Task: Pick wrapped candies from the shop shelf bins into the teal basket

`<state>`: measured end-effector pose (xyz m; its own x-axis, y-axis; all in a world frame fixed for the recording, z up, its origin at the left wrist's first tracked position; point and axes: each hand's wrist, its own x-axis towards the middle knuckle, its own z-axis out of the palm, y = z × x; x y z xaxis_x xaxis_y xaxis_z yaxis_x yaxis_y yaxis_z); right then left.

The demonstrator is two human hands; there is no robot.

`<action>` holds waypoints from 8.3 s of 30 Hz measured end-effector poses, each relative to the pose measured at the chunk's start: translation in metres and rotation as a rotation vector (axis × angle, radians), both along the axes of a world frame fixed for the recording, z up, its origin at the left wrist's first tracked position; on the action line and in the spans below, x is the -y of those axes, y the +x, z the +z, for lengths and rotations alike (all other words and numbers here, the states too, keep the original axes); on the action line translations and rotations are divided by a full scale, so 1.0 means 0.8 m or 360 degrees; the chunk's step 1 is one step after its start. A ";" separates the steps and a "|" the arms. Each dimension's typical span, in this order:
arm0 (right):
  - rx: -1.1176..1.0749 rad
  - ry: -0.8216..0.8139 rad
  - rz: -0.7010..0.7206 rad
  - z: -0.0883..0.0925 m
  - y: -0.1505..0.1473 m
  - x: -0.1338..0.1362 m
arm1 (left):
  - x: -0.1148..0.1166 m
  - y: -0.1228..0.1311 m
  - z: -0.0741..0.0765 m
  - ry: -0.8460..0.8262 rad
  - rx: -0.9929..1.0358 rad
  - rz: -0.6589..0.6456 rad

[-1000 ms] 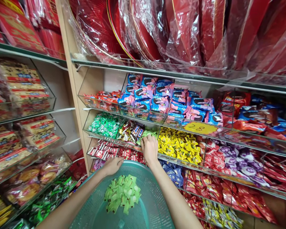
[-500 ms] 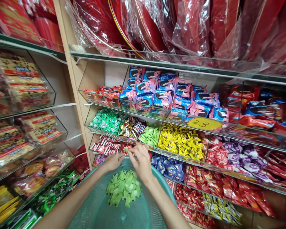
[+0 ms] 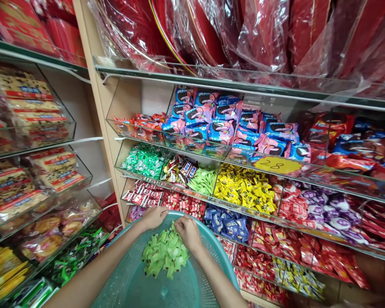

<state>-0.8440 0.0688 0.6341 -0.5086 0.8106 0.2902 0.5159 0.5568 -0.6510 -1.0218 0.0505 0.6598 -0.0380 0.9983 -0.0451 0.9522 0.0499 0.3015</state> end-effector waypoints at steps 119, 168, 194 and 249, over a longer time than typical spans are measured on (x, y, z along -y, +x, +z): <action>0.1251 0.1330 -0.0473 0.194 0.012 -0.103 | -0.008 -0.016 0.010 0.0041 0.0079 -0.0022; 0.0673 0.0658 -0.0157 -0.006 0.015 0.015 | -0.014 0.008 0.000 -0.0048 -0.0044 -0.0097; 0.0722 0.1197 -0.0385 0.183 0.049 -0.049 | -0.019 -0.007 0.005 0.0027 0.0095 -0.0050; 0.1219 0.1106 0.0061 0.024 0.004 0.017 | -0.021 -0.013 0.003 0.0054 0.0080 0.0029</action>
